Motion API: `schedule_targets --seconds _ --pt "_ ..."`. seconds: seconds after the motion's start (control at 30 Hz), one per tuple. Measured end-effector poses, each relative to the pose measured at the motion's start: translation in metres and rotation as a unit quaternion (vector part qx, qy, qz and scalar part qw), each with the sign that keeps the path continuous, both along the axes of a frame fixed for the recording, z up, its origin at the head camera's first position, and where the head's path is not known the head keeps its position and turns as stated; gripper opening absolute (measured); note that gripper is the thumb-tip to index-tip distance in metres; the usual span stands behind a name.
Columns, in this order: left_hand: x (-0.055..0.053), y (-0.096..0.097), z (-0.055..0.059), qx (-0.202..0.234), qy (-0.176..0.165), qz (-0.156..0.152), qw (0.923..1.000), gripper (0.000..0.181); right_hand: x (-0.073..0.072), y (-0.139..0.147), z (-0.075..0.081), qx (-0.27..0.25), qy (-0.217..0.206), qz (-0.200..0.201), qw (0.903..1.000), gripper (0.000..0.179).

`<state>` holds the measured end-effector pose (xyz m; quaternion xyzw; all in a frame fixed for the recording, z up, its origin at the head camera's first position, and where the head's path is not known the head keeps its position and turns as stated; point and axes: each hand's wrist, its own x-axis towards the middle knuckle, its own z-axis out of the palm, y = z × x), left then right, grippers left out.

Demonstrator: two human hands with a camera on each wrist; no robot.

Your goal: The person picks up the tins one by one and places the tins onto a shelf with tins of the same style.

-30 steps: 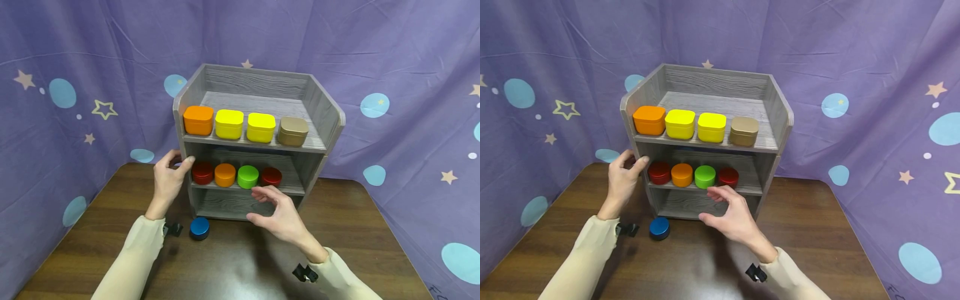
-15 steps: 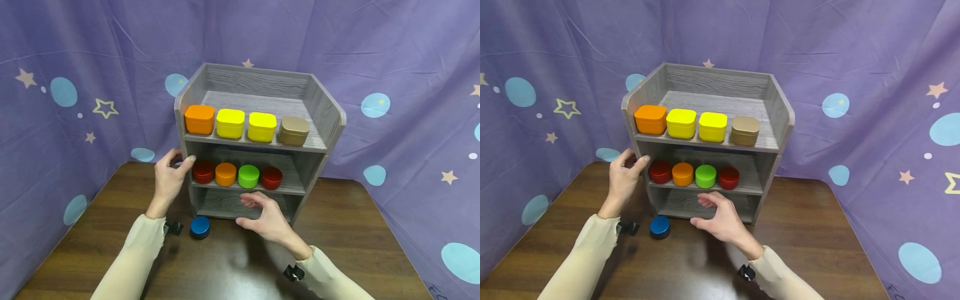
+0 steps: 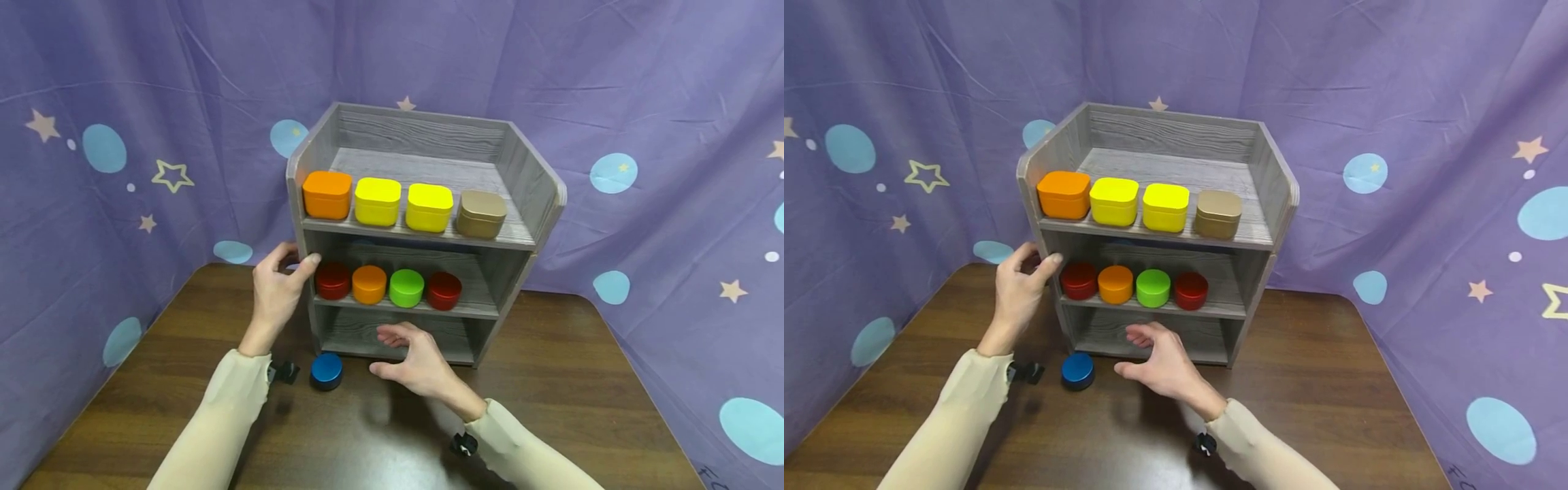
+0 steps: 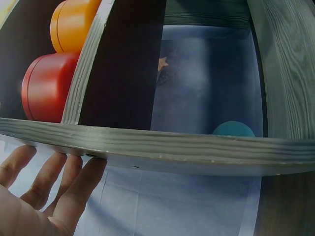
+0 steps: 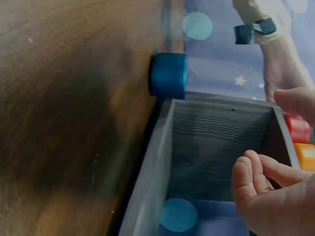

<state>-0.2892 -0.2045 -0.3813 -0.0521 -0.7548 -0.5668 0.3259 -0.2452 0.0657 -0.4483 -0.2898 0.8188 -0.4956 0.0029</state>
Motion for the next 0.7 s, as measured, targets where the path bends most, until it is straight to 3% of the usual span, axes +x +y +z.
schedule_targets --seconds 0.7 --pt "0.001 0.001 0.0 0.003 0.003 -0.002 1.0 0.026 -0.007 -0.022 -0.028 0.029 -0.044 0.015 0.9985 0.063"
